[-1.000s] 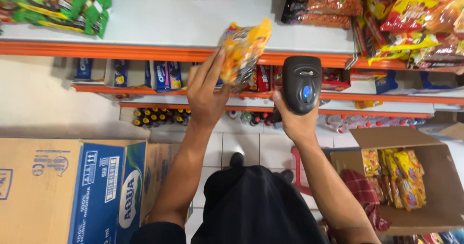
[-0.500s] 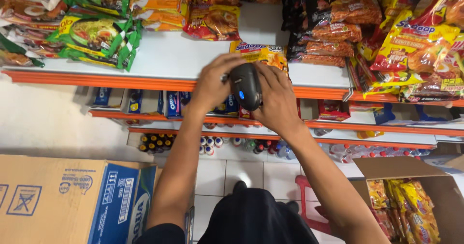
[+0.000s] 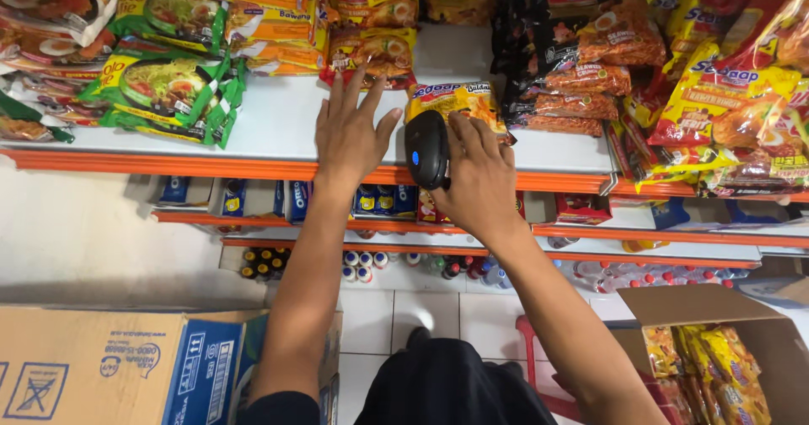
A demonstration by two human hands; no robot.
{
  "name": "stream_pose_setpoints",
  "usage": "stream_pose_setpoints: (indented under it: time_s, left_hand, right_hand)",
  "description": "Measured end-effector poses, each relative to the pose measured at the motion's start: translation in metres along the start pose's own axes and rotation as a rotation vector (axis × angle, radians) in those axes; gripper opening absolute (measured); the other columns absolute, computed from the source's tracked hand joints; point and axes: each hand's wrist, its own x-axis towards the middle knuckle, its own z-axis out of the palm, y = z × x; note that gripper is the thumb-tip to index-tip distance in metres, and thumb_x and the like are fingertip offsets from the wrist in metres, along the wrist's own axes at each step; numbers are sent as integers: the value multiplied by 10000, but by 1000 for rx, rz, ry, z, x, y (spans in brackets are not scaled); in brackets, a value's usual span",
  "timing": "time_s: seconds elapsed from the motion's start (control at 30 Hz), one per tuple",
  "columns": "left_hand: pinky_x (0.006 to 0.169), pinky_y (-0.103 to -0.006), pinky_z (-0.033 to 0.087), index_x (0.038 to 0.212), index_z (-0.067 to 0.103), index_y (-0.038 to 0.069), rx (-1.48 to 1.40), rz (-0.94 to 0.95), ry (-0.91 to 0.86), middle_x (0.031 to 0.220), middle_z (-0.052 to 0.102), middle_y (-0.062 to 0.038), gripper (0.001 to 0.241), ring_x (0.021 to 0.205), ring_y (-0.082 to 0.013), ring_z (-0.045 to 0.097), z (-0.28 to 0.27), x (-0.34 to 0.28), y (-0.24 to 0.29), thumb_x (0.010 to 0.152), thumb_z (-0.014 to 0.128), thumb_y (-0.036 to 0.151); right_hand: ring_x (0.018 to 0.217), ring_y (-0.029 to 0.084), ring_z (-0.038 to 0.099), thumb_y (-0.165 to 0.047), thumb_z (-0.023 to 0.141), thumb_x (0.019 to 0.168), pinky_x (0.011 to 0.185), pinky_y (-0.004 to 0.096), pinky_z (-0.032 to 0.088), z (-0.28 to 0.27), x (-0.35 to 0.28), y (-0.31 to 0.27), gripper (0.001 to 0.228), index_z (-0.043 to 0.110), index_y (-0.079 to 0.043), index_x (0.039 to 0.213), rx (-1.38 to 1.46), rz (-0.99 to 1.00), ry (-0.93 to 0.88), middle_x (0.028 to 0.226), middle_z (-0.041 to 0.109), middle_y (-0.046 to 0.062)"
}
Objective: The person takes instant noodle packets from a cardboard box, scans their barcodes with a handheld barcode scanner, and places them onto the store shelves.
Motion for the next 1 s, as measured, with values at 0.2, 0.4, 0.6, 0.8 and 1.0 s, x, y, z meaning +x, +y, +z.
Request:
stream_pose_setpoints:
  time_s: [0.2, 0.4, 0.6, 0.8, 1.0]
  left_hand:
    - [1166, -605, 317, 1460, 587, 158, -16, -22, 16, 1613, 413, -128, 567, 1472, -447, 337, -4, -3, 4, 985, 654, 461]
    - [1186, -591, 262, 1480, 553, 132, -29, -38, -42, 1612, 386, -149, 580, 1493, -418, 312, -11, 0, 6, 967, 655, 383]
    - [1180, -600, 231, 1492, 522, 131, -28, -63, -88, 1627, 361, -143, 598, 1500, -405, 286, -14, 3, 10, 946, 650, 340]
    - [1188, -597, 226, 1488, 520, 129, -28, -74, -91, 1615, 356, -148, 618, 1507, -393, 276, -15, 4, 10, 924, 670, 332]
    - [1183, -593, 233, 1495, 519, 136, -20, -85, -114, 1624, 360, -133, 638, 1494, -401, 289, -16, 5, 11, 898, 686, 287]
  right_hand:
    - [1343, 416, 465, -280, 809, 718, 996, 551, 451, 8, 8, -1, 783, 565, 45, 1388, 2, 54, 2, 1450, 524, 207]
    - [1419, 489, 375, -453, 819, 775, 1113, 513, 402, 13, 35, 14, 863, 521, 17, 1434, 218, 44, -116, 1516, 444, 274]
    - [1445, 526, 316, -536, 763, 839, 1151, 516, 348, 16, 63, 29, 696, 640, -103, 1370, 304, 74, -263, 1545, 375, 335]
    - [1400, 462, 439, -595, 712, 815, 1171, 491, 389, 10, 54, 22, 739, 670, -51, 1313, 297, 100, -208, 1483, 488, 306]
    - [1377, 474, 424, -697, 707, 786, 1132, 562, 357, 2, 71, 20, 1016, 485, 37, 1454, 129, 118, -382, 1484, 432, 319]
